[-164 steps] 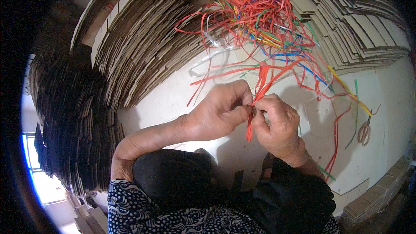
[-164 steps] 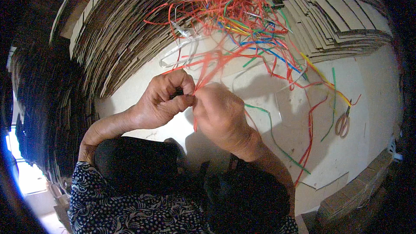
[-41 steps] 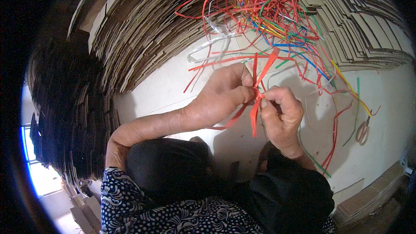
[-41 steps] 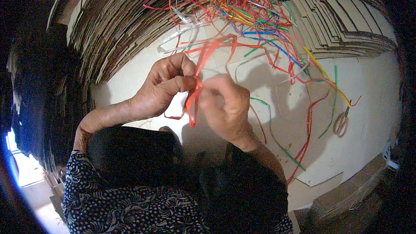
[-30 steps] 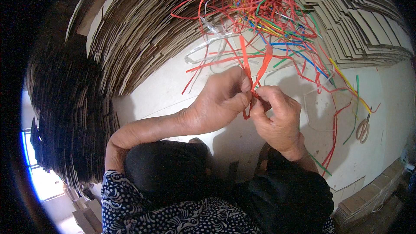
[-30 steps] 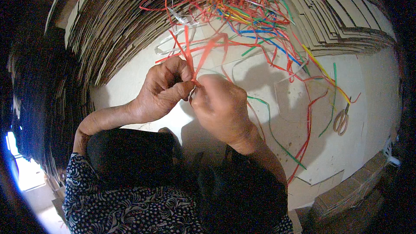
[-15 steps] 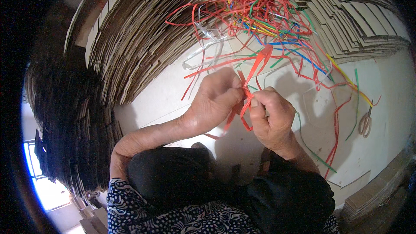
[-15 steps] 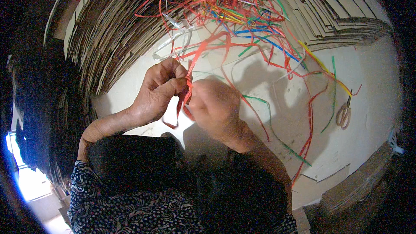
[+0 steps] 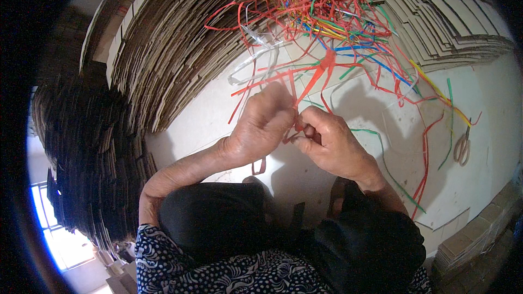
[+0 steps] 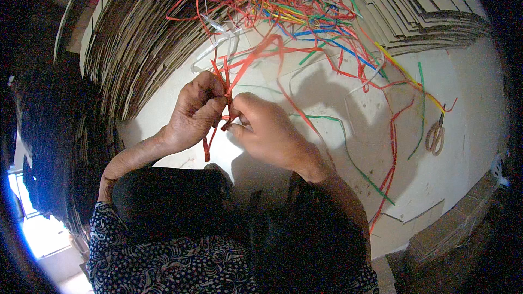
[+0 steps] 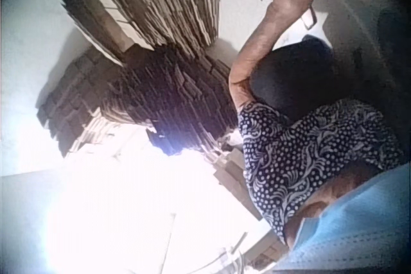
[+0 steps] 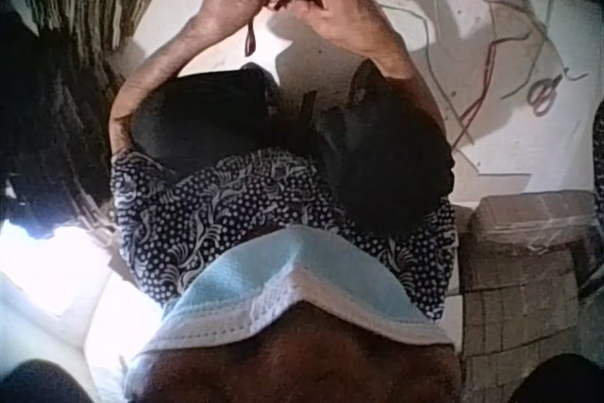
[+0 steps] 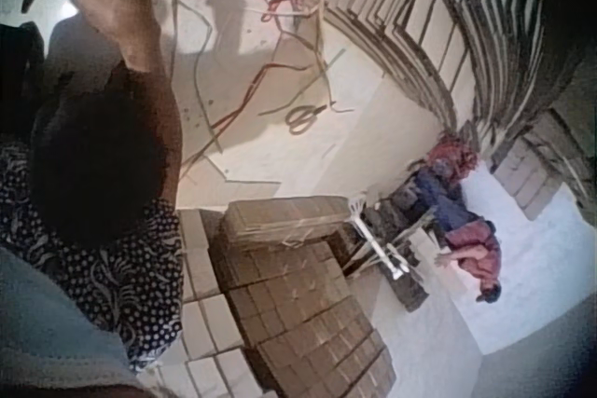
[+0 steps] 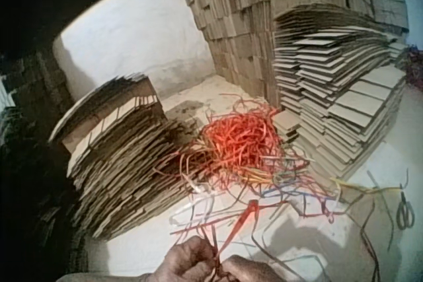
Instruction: The person ties colorful plastic strips around stacks of flat cardboard pieces. They select strips, tie knots, and secure the cardboard bundles on the floor.
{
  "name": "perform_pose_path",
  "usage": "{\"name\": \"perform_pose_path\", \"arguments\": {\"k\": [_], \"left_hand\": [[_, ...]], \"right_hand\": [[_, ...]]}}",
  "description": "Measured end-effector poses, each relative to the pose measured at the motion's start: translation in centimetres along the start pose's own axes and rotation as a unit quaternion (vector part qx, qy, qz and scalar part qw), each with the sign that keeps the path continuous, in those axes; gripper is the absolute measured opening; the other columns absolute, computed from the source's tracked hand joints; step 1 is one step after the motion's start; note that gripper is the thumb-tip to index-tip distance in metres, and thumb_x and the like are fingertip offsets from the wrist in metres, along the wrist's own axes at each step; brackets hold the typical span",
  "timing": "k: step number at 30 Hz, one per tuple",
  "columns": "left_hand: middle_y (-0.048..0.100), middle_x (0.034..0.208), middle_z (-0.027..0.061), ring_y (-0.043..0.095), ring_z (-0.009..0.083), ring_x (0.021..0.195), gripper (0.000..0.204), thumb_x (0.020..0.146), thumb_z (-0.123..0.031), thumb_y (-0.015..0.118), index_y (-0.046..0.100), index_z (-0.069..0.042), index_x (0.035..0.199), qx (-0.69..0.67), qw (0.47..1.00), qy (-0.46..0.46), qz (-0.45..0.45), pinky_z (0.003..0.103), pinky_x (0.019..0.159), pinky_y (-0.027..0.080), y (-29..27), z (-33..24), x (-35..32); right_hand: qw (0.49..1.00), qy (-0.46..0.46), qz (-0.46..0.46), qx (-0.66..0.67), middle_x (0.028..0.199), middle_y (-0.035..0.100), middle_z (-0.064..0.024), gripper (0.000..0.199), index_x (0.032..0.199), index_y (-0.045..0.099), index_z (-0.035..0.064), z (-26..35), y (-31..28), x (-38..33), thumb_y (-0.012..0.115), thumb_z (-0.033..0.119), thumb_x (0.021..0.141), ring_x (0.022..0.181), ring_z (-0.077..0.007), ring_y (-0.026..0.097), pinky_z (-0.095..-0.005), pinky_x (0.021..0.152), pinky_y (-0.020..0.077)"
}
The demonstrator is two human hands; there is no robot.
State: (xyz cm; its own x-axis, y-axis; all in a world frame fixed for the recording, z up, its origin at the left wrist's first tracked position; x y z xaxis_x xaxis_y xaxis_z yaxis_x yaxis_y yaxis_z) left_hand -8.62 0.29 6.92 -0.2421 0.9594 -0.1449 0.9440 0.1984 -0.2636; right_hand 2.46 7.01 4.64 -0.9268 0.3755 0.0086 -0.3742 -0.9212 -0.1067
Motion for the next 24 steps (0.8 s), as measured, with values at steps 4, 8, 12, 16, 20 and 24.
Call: {"name": "perform_pose_path", "arguments": {"k": [4, 8, 12, 16, 20, 24], "left_hand": [[0.051, 0.077, 0.0059, 0.048, 0.0088, 0.065, 0.004, 0.084, -0.001, 0.051, 0.047, 0.0, 0.083, 0.021, 1.0, -0.02, -0.007, 0.025, 0.056, 0.042, 0.0, 0.7, 0.1], [0.052, 0.07, 0.0059, 0.049, 0.01, 0.064, 0.007, 0.083, -0.004, 0.053, 0.048, 0.0, 0.081, 0.005, 0.998, -0.065, 0.005, 0.027, 0.056, 0.042, -0.2, -0.3, 0.2], [0.051, 0.068, 0.0064, 0.053, 0.0108, 0.06, 0.008, 0.085, -0.004, 0.051, 0.046, 0.001, 0.082, -0.082, 0.99, -0.113, 0.013, 0.026, 0.052, 0.044, 0.2, -0.6, 0.1], [0.054, 0.072, 0.0092, 0.057, 0.0131, 0.063, 0.006, 0.085, -0.002, 0.049, 0.045, 0.002, 0.085, -0.053, 0.997, -0.057, 0.004, 0.026, 0.053, 0.048, 0.1, -0.2, -0.2], [0.054, 0.073, 0.0101, 0.057, 0.0136, 0.062, 0.005, 0.085, -0.002, 0.048, 0.046, 0.002, 0.084, -0.02, 0.999, -0.047, -0.01, 0.027, 0.053, 0.048, 0.1, 1.4, -0.4], [0.055, 0.074, 0.0102, 0.058, 0.0152, 0.061, 0.005, 0.085, -0.004, 0.049, 0.048, 0.001, 0.082, -0.118, 0.988, -0.088, -0.036, 0.027, 0.053, 0.048, -1.0, 1.8, -0.2]], "right_hand": [[0.999, -0.02, 0.023, -0.03, 0.073, 0.05, -0.0095, 0.014, 0.075, 0.05, -0.0016, -0.7, -0.6, 0.0, 0.062, 0.005, 0.076, 0.066, -0.0173, 0.057, -0.0324, 0.061, 0.0485], [0.962, -0.096, -0.005, 0.257, 0.09, 0.046, -0.0024, 0.008, 0.081, 0.053, 0.0038, 1.3, -2.0, -0.8, 0.059, 0.008, 0.082, 0.079, -0.0074, 0.044, -0.0226, 0.068, 0.0385], [0.893, 0.008, -0.041, 0.449, 0.087, 0.048, -0.0011, 0.008, 0.082, 0.055, 0.0044, -0.4, -1.4, -0.8, 0.058, 0.011, 0.083, 0.069, -0.0056, 0.044, -0.0202, 0.061, 0.0378], [0.962, 0.017, 0.031, 0.269, 0.073, 0.051, 0.0026, 0.007, 0.083, 0.056, 0.0029, -1.3, -1.8, -0.6, 0.056, 0.01, 0.083, 0.068, -0.0061, 0.047, -0.0232, 0.061, 0.0401], [0.996, 0.01, 0.067, 0.062, 0.07, 0.05, 0.0001, 0.011, 0.082, 0.054, 0.0002, -0.7, -0.8, -0.2, 0.056, 0.011, 0.084, 0.069, -0.0068, 0.046, -0.0247, 0.062, 0.0399], [0.957, -0.038, 0.133, 0.256, 0.073, 0.054, -0.0011, 0.01, 0.082, 0.056, 0.0015, 0.5, -1.3, -1.2, 0.058, 0.011, 0.082, 0.07, -0.0081, 0.049, -0.0218, 0.064, 0.0395]]}}
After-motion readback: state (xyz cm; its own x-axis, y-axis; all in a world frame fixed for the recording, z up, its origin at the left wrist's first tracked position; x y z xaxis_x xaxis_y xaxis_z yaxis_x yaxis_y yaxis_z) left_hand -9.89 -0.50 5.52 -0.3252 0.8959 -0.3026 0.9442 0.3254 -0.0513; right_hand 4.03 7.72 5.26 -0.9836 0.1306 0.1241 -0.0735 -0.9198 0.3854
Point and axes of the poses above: each hand's wrist, its own x-axis towards the middle knuckle, its own y-axis out of the palm, z = x × y, the point moved 5 cm from there along x, towards the middle knuckle
